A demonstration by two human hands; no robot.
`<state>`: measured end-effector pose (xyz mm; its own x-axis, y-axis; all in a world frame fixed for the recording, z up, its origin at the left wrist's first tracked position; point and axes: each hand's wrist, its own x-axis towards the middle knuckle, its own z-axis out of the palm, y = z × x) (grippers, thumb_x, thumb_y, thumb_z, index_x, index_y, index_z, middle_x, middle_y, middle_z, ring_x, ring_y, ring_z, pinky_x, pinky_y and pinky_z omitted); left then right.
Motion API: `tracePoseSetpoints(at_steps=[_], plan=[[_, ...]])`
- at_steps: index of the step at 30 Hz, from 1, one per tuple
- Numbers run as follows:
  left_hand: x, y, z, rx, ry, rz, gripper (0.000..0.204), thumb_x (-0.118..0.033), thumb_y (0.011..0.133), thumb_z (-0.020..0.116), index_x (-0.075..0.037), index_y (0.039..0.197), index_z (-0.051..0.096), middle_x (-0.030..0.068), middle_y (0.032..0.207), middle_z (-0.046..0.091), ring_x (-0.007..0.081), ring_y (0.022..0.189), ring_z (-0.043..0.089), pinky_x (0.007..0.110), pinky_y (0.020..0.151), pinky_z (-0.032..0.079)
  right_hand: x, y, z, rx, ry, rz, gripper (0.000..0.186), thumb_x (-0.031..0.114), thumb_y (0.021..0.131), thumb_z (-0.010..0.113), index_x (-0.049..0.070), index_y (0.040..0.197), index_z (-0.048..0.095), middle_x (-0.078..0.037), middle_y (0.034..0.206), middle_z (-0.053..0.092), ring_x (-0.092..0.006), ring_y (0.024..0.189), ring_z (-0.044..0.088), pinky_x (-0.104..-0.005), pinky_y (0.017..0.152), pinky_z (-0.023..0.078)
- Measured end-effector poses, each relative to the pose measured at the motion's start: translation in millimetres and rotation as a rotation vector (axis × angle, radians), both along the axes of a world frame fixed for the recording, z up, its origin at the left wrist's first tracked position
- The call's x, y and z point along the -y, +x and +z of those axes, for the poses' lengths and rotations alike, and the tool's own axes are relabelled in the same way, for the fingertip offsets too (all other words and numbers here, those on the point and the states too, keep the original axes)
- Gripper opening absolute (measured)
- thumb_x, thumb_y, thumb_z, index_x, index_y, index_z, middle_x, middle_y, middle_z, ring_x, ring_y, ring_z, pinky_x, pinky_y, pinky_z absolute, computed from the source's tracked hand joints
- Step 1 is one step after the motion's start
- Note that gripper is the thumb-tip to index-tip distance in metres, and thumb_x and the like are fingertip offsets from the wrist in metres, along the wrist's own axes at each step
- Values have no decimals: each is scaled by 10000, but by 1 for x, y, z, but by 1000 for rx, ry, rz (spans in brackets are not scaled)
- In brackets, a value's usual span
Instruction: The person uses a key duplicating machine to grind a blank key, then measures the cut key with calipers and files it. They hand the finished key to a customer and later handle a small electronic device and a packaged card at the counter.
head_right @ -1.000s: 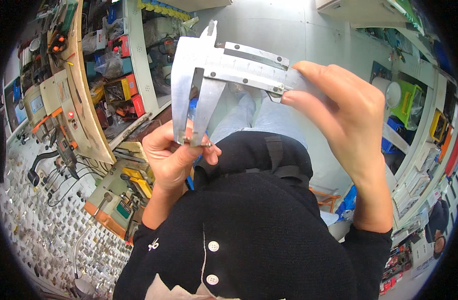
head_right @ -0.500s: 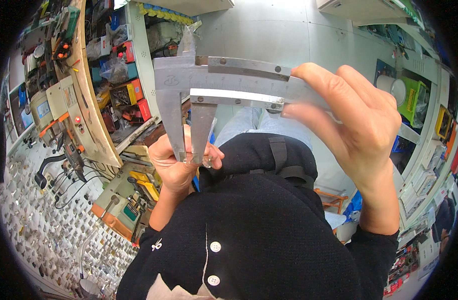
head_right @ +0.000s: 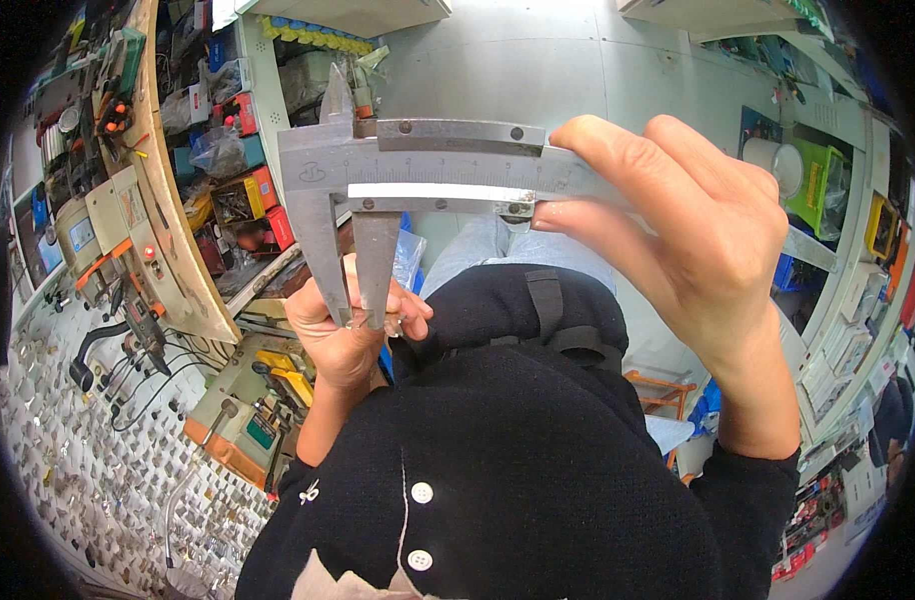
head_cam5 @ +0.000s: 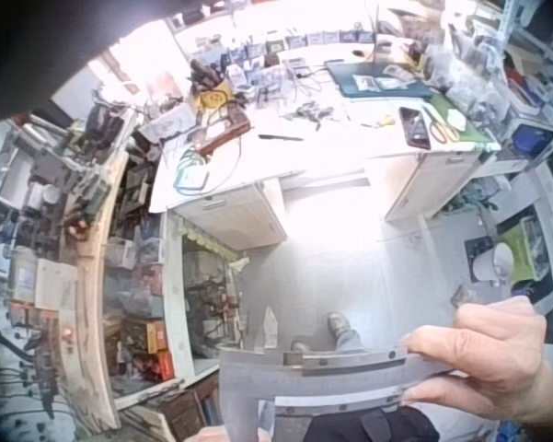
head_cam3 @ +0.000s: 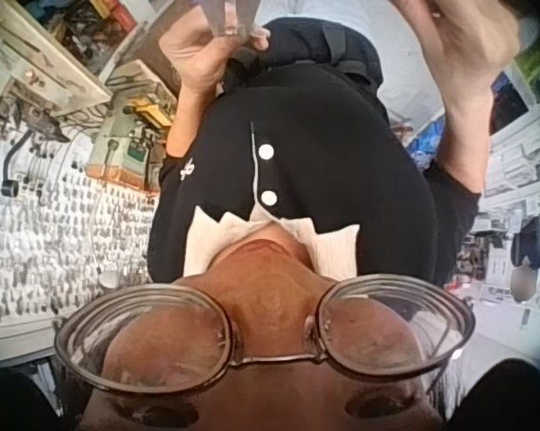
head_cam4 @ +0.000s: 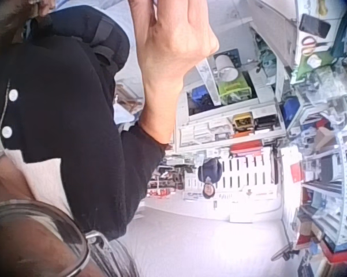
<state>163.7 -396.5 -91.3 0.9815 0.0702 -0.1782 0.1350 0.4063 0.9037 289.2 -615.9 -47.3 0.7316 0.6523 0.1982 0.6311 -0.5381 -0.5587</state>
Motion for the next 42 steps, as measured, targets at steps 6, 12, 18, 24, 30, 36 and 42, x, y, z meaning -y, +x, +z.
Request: tracePoseSetpoints(at_steps=[6,12,18,24,30,36,42], plan=[[1,0,0,3,-12,5,115,-36,758,668,57,798,615,150,742,598,205,618,612,293,544,497,1,0,1,-1,-8,-2,391,199,646,729,-38,932,607,-53,611,465,-127,502,401,-245,443,278],[2,1,0,-3,-31,6,103,-23,766,657,58,810,612,151,752,598,204,615,610,296,538,497,1,1,0,-4,-19,-3,372,186,649,734,-36,920,609,-52,606,462,-124,499,403,-242,442,279],[2,1,-2,-34,-55,-1,100,-15,765,653,58,822,616,154,760,602,213,630,624,290,545,512,2,1,-1,-1,-6,-14,359,177,651,737,-31,915,612,-48,599,455,-122,493,401,-240,439,276],[1,2,-5,-20,-61,-26,116,-11,763,652,62,848,621,158,772,609,221,627,632,291,552,519,0,2,1,21,-3,-18,368,180,646,738,-28,922,611,-45,596,451,-119,488,398,-239,435,275],[1,3,-9,-1,-62,-40,118,-2,770,638,62,868,623,161,768,608,221,631,632,287,557,514,4,0,-2,8,-8,-52,358,187,633,742,-9,906,616,-42,590,442,-136,480,401,-252,431,290],[-8,-3,-7,-191,-529,-137,123,-57,840,566,61,814,588,147,739,591,222,620,627,286,555,503,-1,12,-30,-385,201,-277,287,117,746,670,-25,988,609,25,574,429,-61,497,387,-228,429,294],[-22,-49,1,-332,-454,453,161,-115,857,562,45,862,584,127,752,621,196,622,625,301,602,528,-50,50,-95,-1082,441,-325,250,162,887,506,-40,1008,587,84,569,362,4,459,280,-167,400,172]])
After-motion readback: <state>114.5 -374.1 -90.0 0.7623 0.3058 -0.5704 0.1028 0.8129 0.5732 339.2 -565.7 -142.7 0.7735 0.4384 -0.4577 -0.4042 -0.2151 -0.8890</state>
